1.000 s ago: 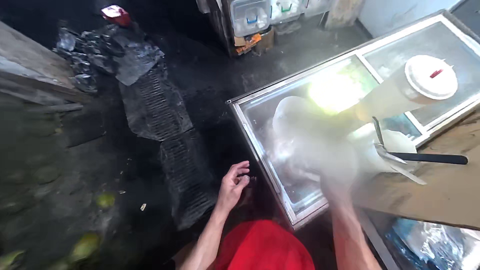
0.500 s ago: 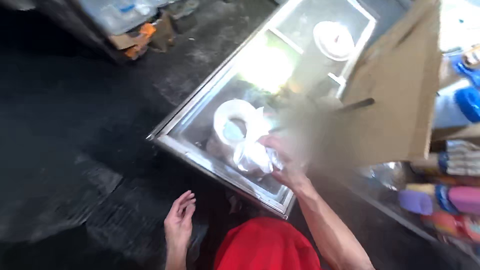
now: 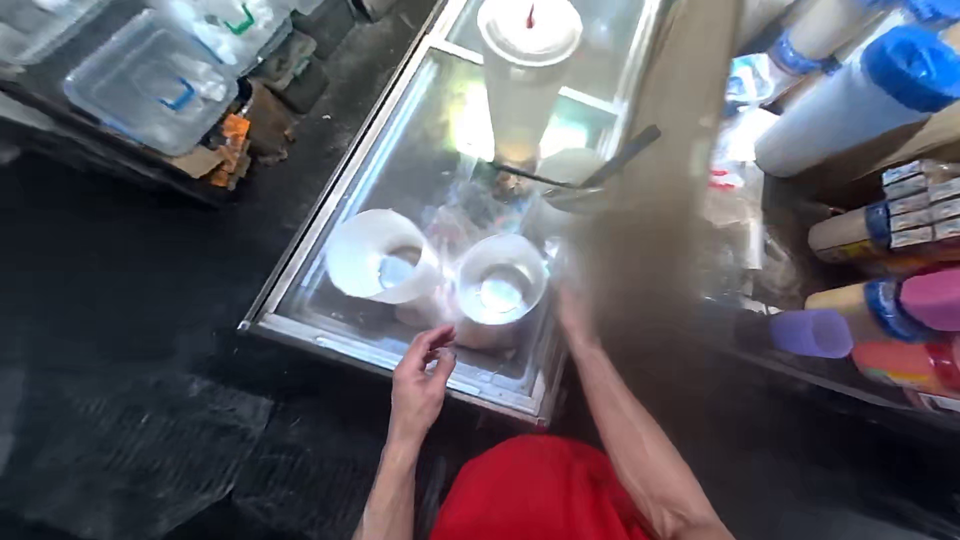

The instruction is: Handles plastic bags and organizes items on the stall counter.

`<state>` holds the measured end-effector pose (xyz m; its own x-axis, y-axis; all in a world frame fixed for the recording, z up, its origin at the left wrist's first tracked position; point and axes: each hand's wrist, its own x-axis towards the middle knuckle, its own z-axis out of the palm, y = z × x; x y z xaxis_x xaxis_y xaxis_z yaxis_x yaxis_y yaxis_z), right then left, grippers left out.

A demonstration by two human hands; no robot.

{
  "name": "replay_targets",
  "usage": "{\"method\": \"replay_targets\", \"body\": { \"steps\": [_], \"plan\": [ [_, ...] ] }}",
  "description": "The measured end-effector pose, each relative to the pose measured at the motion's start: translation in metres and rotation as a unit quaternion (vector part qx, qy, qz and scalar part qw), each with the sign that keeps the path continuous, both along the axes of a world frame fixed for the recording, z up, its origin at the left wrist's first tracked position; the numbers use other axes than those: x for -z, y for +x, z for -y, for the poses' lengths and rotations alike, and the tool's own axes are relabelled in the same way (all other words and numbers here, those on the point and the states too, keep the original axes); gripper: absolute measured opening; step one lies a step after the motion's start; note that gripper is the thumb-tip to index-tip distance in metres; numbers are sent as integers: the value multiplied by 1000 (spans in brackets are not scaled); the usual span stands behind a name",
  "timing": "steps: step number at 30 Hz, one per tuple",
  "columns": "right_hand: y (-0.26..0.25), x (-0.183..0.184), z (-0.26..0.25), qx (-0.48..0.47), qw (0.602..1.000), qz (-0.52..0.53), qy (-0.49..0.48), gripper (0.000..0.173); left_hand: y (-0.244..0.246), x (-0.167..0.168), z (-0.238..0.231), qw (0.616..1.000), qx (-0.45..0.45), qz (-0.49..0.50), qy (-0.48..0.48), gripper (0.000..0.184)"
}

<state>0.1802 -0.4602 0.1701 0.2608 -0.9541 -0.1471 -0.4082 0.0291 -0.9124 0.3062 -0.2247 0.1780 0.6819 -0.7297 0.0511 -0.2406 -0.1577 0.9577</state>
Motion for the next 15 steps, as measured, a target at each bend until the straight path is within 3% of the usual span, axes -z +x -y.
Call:
{"method": "replay_targets", "body": {
  "steps": [2, 3, 5, 8, 9, 12, 15],
  "plan": [
    [11, -6, 15, 51, 996, 12, 69, 34, -36, -6, 21, 1000, 11, -22, -12, 39],
    [11, -11, 24, 36, 994, 13, 100, 35, -54, -9, 33, 998, 25, -53, -21, 41],
    [1, -17, 37, -48, 989, 42, 130, 41, -83, -9, 65, 988, 63, -133, -37, 52],
    [-23, -20, 39, -155, 969, 80, 178, 45, -105, 2, 128, 980, 71, -188, -3, 85],
    [-30, -23, 35, -165, 965, 86, 182, 46, -108, 6, 149, 980, 62, -190, 8, 85],
    [-52, -28, 15, -191, 963, 63, 179, 61, -116, 7, 193, 981, 31, -191, 12, 65],
    [-78, -27, -1, -230, 958, 107, 132, 77, -115, 18, 200, 975, 106, -189, -39, 81]
  ]
}}
